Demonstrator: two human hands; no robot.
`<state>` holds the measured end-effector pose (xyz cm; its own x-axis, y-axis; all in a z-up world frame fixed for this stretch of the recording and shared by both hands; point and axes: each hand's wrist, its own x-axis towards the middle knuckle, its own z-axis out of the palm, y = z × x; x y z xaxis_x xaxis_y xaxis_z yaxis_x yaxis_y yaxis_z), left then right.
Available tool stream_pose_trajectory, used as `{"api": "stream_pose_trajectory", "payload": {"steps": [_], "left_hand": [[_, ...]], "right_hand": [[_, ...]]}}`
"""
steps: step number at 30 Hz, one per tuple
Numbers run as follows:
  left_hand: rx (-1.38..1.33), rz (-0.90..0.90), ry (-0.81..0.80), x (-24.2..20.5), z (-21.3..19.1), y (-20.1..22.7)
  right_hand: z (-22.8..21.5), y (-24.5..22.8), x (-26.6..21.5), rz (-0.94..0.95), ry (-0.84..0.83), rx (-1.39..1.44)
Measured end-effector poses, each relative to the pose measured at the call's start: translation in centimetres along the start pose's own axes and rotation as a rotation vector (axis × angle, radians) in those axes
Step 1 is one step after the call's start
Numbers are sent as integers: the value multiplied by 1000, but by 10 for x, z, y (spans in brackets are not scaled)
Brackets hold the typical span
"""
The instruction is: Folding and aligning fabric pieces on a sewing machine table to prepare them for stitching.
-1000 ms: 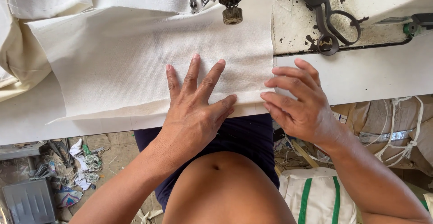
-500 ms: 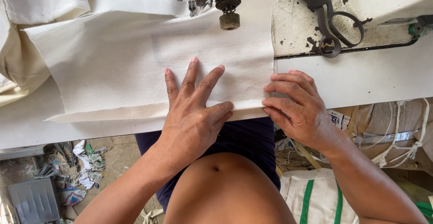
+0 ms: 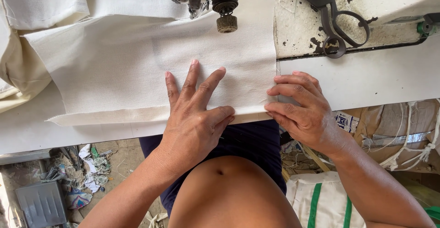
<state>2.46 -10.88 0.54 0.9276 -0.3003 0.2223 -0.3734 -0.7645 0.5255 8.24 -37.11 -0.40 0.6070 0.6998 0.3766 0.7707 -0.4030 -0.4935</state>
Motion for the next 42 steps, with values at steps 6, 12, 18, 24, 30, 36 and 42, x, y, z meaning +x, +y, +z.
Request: {"api": "stream_pose_trajectory", "payload": {"steps": [6,12,18,24,30,36,42], "left_hand": [[-7,-15,-5,0,1,0],[-14,1,-15,-2,-1,-2],[-10,3,-69,-7,-8,-8],[51,-34,-48,-9,-11,-10],[-62,-127,-18,-3,-18,-4],[24,-191,-9,1,-14,-2],[46,-203,15,4,-15,-2]], "right_hand": [[0,0,1,17,6,26],[-4,2,1,7,-56,10],[-9,-5,11,57,-104,23],[-11,-9,13,164,-176,-1],[-8,-10,14,253,-154,-73],[-5,-10,16,314,-85,-91],[-5,-11,19,353,-83,-109]]}}
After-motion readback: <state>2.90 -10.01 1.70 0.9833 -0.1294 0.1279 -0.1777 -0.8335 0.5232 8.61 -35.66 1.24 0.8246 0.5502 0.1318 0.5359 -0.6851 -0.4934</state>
